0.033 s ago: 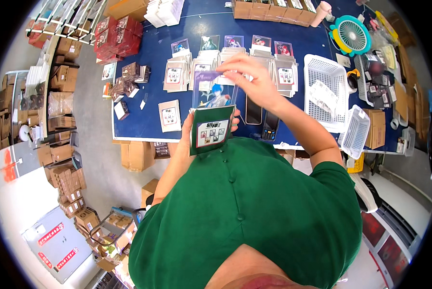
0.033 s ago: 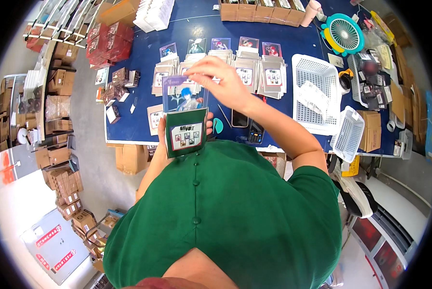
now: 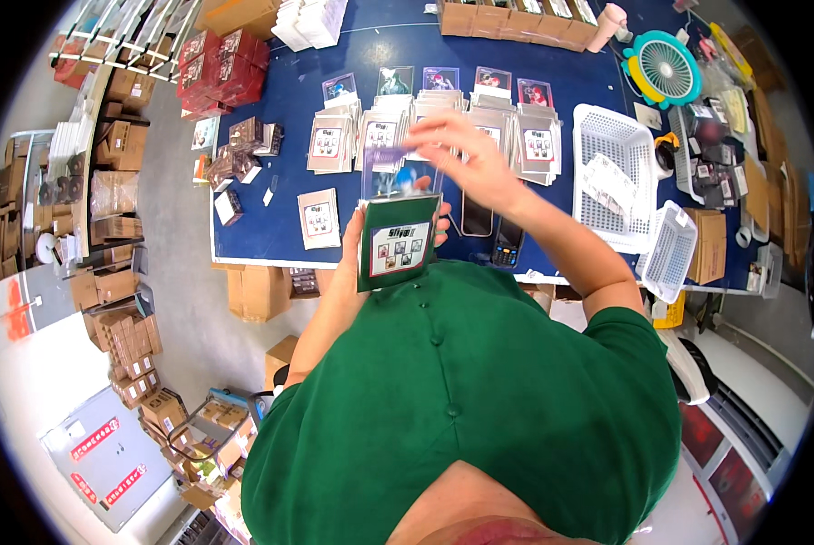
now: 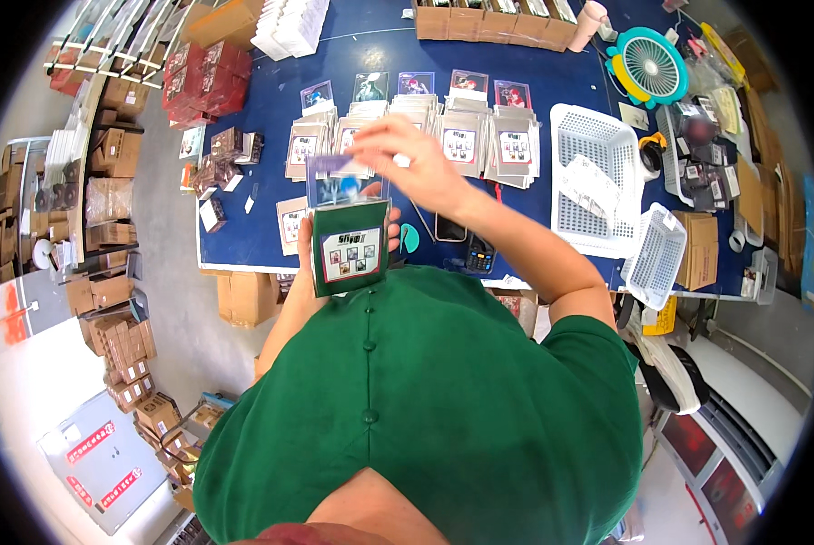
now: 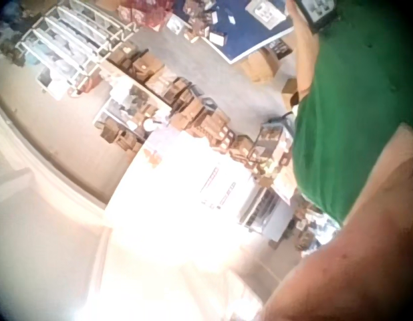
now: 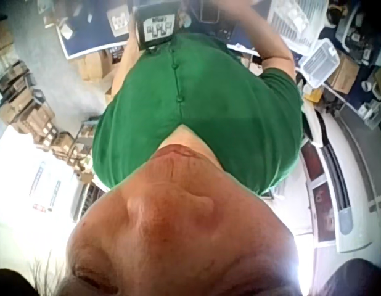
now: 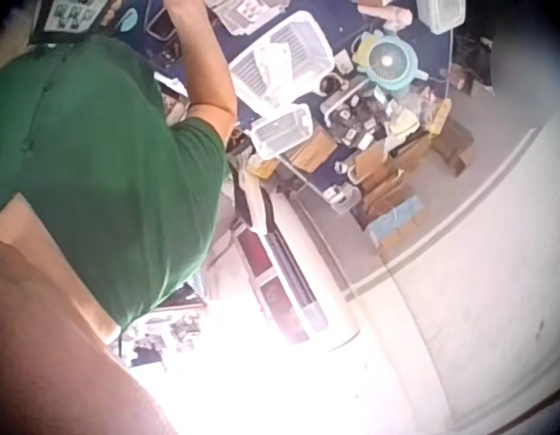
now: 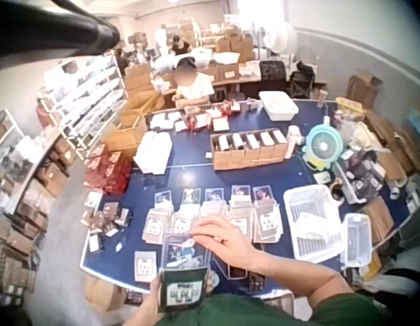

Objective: The person takes individual collectible cards out of protective sleeves, checks them, and places them into a multi-slotted cardboard tray. They then use a handheld scanner on the tray before continuing to sort the remaining cards into various stacks on the table.

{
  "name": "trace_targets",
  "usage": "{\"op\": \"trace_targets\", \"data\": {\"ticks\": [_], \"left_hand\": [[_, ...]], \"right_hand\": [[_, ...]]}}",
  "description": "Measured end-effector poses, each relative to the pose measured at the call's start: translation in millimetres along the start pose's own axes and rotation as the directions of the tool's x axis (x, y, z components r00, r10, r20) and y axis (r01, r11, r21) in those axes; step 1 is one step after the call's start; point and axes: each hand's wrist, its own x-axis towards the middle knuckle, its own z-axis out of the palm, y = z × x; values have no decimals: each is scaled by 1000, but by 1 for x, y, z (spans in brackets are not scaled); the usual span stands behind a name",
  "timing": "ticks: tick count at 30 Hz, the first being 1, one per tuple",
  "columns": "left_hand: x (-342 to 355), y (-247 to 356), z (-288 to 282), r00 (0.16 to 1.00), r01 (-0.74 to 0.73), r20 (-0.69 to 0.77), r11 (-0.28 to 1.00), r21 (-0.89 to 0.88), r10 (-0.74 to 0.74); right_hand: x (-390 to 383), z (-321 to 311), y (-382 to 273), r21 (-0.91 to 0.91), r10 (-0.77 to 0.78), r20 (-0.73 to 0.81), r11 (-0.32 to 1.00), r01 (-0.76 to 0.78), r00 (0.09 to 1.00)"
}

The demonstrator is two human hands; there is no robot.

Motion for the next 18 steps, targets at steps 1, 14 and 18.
{"op": "trace_targets", "data": {"ticks": [1,14,18], "left_hand": [[7,1,0,1000,-18,-25,1000,-5,18],[1,43,-146,826,-274,-481,955,113,294],[-55,54,-228,525,-270,-764,925,269,375]], "right_hand": [[-6,5,7,94,118,38,988,-121,992],[-11,97,156,207,715,283,606,-768,640],[41,139,221,209,694,45,697,-686,718]]}}
